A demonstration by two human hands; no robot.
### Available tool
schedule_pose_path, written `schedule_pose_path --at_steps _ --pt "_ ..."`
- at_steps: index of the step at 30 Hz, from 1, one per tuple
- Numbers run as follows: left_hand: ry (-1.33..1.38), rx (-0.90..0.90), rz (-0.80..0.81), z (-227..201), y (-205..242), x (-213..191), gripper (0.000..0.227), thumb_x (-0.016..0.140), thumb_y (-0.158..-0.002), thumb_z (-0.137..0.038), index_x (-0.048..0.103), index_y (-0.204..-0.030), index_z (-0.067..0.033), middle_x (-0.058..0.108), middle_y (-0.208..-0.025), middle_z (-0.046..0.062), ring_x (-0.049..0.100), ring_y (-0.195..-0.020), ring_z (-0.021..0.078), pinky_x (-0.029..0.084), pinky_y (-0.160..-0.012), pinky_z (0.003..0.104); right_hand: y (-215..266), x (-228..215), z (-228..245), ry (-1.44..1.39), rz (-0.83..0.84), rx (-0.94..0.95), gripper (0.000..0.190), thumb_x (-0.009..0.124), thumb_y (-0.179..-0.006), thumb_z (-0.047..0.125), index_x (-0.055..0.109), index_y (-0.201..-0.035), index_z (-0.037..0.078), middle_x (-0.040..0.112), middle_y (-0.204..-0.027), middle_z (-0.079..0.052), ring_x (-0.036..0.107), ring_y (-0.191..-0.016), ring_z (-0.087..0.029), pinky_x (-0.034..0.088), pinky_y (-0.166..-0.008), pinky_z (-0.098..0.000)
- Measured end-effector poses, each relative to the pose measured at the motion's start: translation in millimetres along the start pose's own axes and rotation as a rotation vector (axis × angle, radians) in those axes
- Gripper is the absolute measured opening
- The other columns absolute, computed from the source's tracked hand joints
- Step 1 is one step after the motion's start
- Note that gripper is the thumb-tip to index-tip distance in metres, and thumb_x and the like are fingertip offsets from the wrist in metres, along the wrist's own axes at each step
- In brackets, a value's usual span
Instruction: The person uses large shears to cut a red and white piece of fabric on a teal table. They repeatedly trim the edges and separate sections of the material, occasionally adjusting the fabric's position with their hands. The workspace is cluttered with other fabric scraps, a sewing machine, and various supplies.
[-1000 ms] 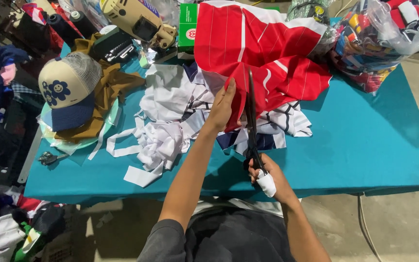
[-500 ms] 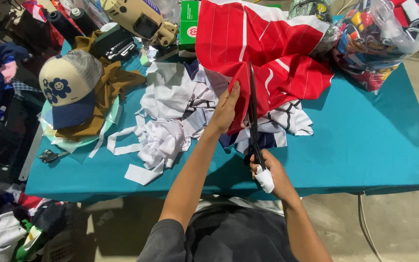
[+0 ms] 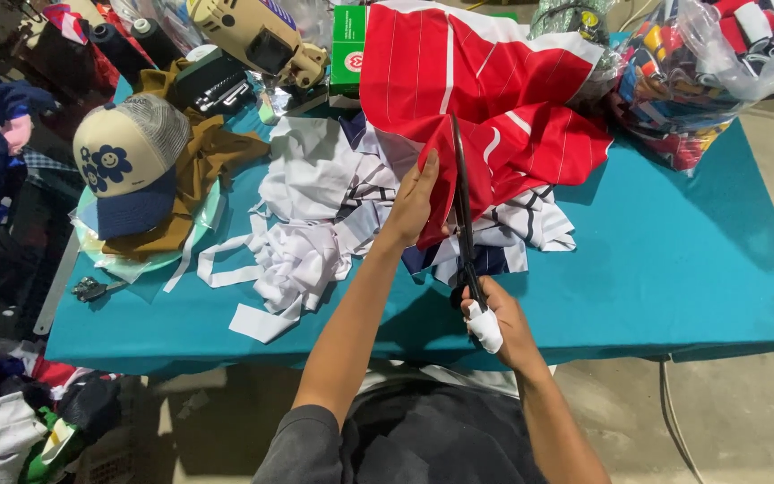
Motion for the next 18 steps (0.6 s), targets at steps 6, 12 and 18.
schedule_pose_path --at_steps 6,12,18 --pt "0.014 0.0 0.016 10.7 -4.1 -5.5 0.045 0.043 -0.104 -0.057 0.059 -0.095 -0.0164 0.064 -0.059 0.013 0.068 -0.045 0.0229 0.059 -0.036 0.028 3.7 4.3 4.8 0.001 -0.017 0.011 0.033 0.07 -0.095 0.034 0.067 -0.09 0.002 0.061 -0.055 -0.012 0.065 -0.054 -0.021 0.048 -0.054 -0.0313" --pt "0.019 0.009 0.024 20.9 -7.0 -12.4 0.043 0.044 -0.104 -0.057 0.059 -0.095 -0.0179 0.066 -0.061 0.013 0.069 -0.046 0.0225 0.06 -0.038 0.028 3.3 5.5 9.0 0.037 -0.011 0.01 0.032 0.069 -0.096 0.034 0.067 -0.087 0.004 0.06 -0.05 -0.013 0.062 -0.05 -0.021 0.046 -0.051 -0.0304" --pt "-0.034 0.059 0.039 3.0 3.6 -2.7 0.041 0.044 -0.107 -0.054 0.065 -0.099 -0.0188 0.071 -0.068 0.014 0.073 -0.055 0.0206 0.063 -0.044 0.028 4.7 5.1 0.4 -0.097 0.09 0.053 0.026 0.071 -0.095 0.029 0.066 -0.09 0.004 0.063 -0.053 -0.012 0.06 -0.053 -0.016 0.044 -0.052 -0.0279"
Point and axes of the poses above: each hand's wrist, its own y-axis away from the middle knuckle, its own x-axis out of the palm, z = x × y, the point moved 7 cm from there along -y, towards the middle knuckle
